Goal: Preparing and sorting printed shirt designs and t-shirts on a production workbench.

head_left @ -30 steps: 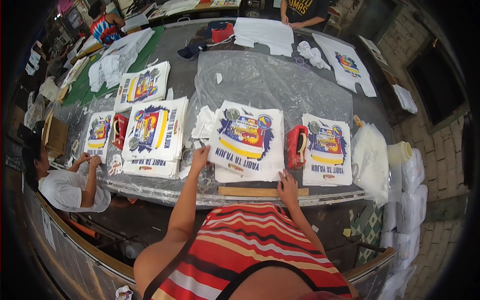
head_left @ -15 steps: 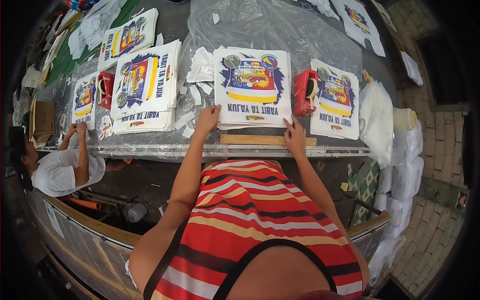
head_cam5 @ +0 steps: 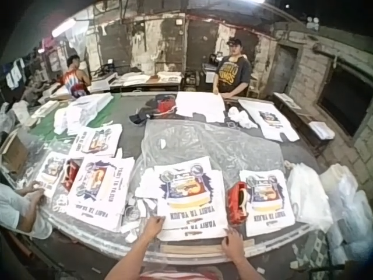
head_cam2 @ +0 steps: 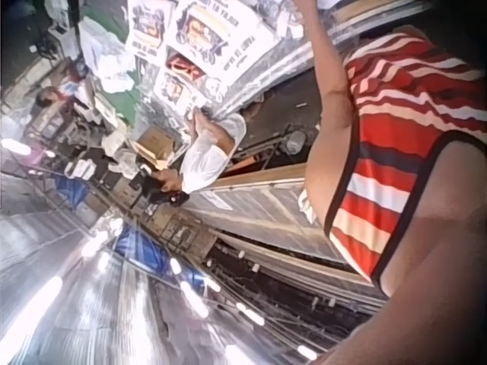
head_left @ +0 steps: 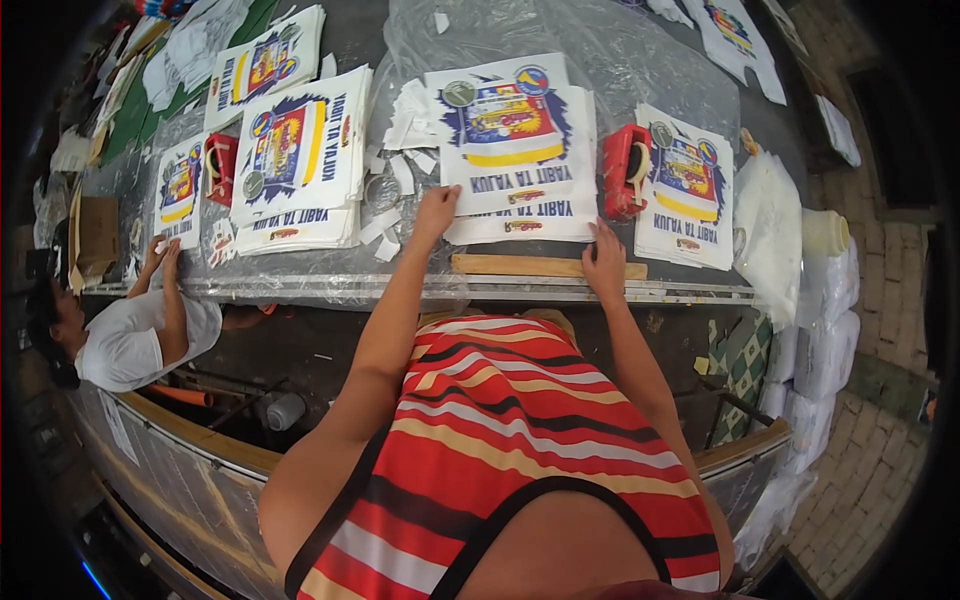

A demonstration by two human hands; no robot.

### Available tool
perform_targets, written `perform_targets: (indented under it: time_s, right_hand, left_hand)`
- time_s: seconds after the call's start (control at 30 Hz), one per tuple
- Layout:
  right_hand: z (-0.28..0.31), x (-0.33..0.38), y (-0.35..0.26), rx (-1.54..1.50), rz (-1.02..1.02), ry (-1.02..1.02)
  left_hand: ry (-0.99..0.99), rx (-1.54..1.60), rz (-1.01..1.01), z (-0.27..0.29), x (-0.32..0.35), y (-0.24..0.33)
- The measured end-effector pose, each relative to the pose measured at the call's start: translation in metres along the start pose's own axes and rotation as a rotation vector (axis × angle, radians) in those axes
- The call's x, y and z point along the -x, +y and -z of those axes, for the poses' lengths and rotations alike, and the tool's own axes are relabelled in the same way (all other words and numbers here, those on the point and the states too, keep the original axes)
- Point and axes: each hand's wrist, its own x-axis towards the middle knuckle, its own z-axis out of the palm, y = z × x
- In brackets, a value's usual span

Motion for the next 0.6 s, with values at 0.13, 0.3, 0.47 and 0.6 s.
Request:
perform_targets:
  time_s: [0.13,0.3,0.47,0.6]
  right_hand:
    - [0.002,0.002,-0.001,-0.057,-0.058,0.024]
    - [0.002,-0.001,-0.005,-0.022,-0.018,0.035]
    - [0.001,0.001,-0.004,0.059,-0.015,-0.021]
    - [0.0,-0.006,-0.008,0.027,-0.047,-0.025]
  left_hand:
    - [-0.061,-0.134,-0.096,-0.013,-0.008,-0.001]
    - [-0.136,-0.077,-0.045,-0.007,-0.011,-0.011]
    - [-0.227,-0.119,0.028,0.015,-0.011,0.0]
    - [0.152,-0.204,-0.088,0.058,-0.028,0.003]
